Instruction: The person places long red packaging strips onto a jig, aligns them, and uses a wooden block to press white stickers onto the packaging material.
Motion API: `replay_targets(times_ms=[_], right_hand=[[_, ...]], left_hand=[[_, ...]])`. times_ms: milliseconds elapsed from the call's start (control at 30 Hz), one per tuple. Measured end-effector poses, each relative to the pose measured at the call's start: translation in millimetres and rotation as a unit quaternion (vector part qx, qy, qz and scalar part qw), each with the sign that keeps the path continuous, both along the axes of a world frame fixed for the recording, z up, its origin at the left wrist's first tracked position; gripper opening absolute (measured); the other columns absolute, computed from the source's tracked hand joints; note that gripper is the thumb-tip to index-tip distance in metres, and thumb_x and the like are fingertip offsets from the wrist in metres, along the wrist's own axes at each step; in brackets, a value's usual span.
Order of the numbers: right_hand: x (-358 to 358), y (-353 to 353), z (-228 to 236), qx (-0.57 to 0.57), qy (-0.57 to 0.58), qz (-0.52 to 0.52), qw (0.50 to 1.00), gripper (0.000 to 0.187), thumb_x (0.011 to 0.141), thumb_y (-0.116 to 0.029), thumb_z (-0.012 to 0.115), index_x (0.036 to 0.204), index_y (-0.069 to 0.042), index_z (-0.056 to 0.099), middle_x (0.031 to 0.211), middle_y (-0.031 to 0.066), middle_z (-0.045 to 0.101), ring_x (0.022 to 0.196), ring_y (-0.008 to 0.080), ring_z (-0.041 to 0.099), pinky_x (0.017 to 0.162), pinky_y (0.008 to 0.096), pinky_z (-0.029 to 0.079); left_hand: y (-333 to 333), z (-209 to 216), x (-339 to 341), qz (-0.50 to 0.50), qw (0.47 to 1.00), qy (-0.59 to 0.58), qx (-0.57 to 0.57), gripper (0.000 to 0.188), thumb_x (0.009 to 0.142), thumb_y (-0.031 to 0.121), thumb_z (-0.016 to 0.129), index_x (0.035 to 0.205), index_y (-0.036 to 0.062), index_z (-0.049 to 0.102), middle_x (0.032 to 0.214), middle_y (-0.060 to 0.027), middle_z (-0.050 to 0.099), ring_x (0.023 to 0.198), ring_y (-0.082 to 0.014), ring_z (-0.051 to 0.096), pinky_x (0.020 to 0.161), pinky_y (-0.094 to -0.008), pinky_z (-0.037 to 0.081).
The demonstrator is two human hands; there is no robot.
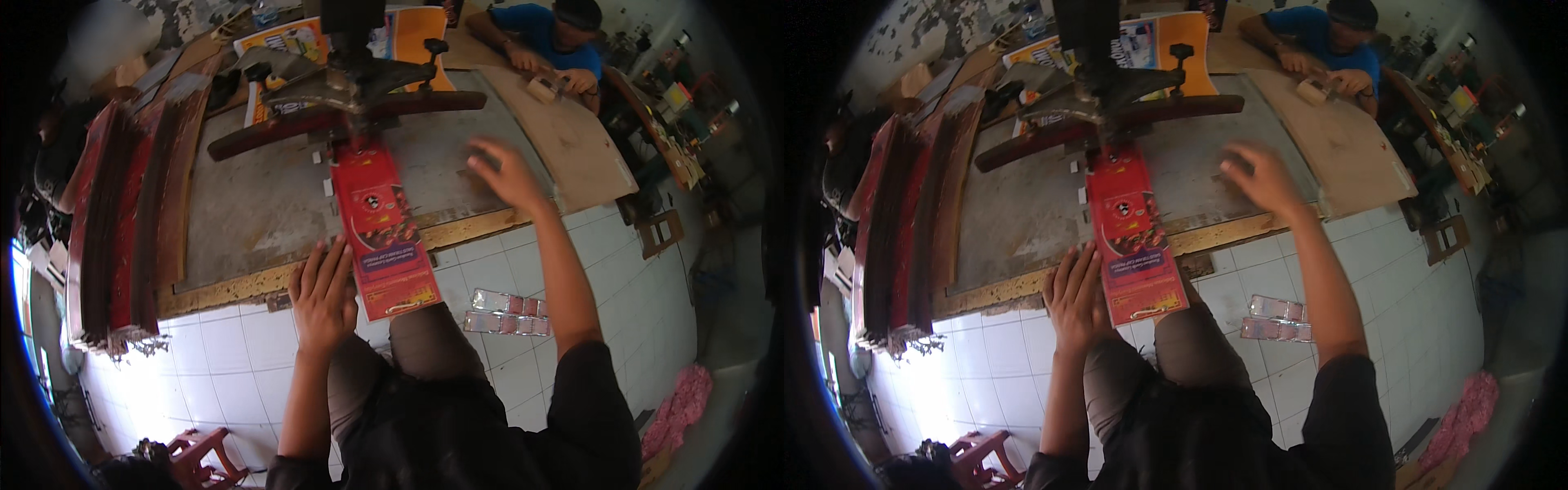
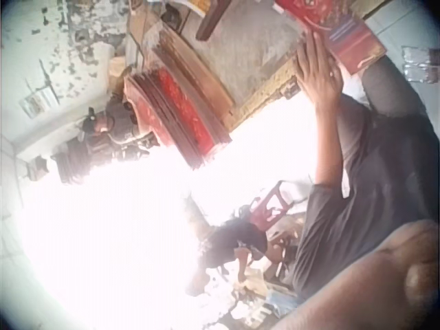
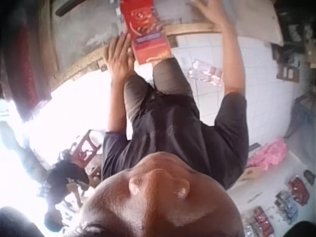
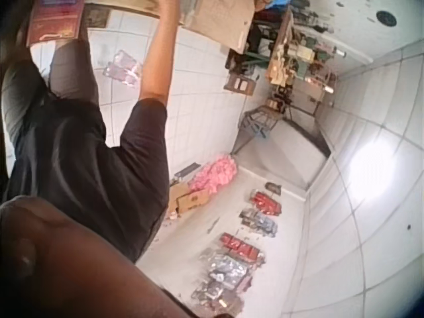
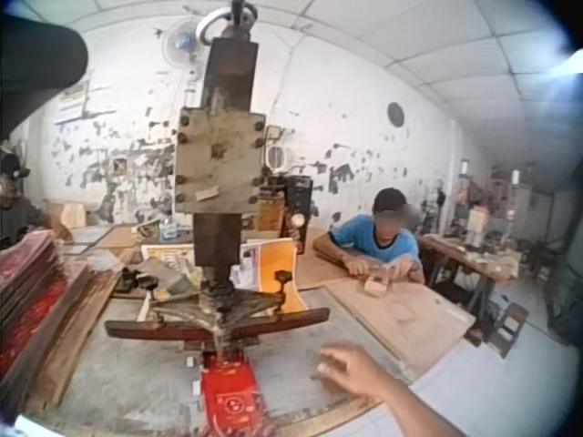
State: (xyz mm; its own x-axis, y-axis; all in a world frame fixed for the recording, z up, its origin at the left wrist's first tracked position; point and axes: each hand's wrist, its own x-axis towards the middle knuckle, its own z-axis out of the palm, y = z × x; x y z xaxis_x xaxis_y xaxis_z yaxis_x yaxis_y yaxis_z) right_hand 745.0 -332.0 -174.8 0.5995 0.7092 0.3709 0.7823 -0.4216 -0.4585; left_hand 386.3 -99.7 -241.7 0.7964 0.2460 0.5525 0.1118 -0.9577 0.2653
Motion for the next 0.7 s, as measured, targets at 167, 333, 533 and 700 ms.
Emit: replay_targets(times_ms=[167, 333, 533, 700], right_hand=[[154.8, -51.0, -4.8, -0.058, -0.095, -0.225, 0.968, 0.058, 0.106, -0.039, 0.072, 0.152, -0.004, 0.063, 0.159, 0.0228, 0.060, 0.150, 0.0408, 0.054, 0.125, 0.0503, 0.042], [247.6, -82.7, -43.1, -0.122, -0.175, -0.376, 0.901, 0.078, 0.107, -0.050, 0.066, 0.170, -0.012, 0.039, 0.178, 0.0177, 0.036, 0.165, 0.0383, 0.030, 0.134, 0.0557, 0.024], [285.1, -73.9, -44.6, -0.111, -0.201, -0.406, 0.885, 0.083, 0.105, -0.049, 0.068, 0.173, -0.014, 0.035, 0.180, 0.0156, 0.034, 0.167, 0.0365, 0.027, 0.136, 0.0544, 0.022], [284.4, -57.5, -40.4, -0.069, -0.137, -0.432, 0.889, 0.090, 0.101, -0.043, 0.073, 0.174, -0.010, 0.033, 0.181, 0.0170, 0.031, 0.169, 0.0360, 0.025, 0.136, 0.0543, 0.022]], left_hand=[[-3.7, -29.9, 15.3, 0.035, 0.995, -0.069, 0.057, 0.064, 0.089, 0.027, 0.070, 0.152, 0.0156, 0.068, 0.159, 0.0007, 0.067, 0.147, -0.0228, 0.057, 0.121, -0.0430, 0.033], [3.0, -53.6, 29.4, 0.062, 0.980, -0.131, 0.139, 0.051, 0.097, 0.042, 0.073, 0.142, 0.0182, 0.076, 0.147, 0.0043, 0.074, 0.138, -0.0201, 0.061, 0.120, -0.0417, 0.030], [6.5, -67.5, 31.4, 0.070, 0.968, -0.173, 0.169, 0.035, 0.104, 0.037, 0.071, 0.132, 0.0156, 0.074, 0.138, -0.0005, 0.078, 0.132, -0.0228, 0.064, 0.124, -0.0444, 0.028], [8.9, -77.9, 38.1, 0.102, 0.947, -0.221, 0.208, 0.026, 0.107, 0.030, 0.073, 0.129, 0.0166, 0.067, 0.132, -0.0032, 0.079, 0.129, -0.0241, 0.064, 0.122, -0.0482, 0.030]])
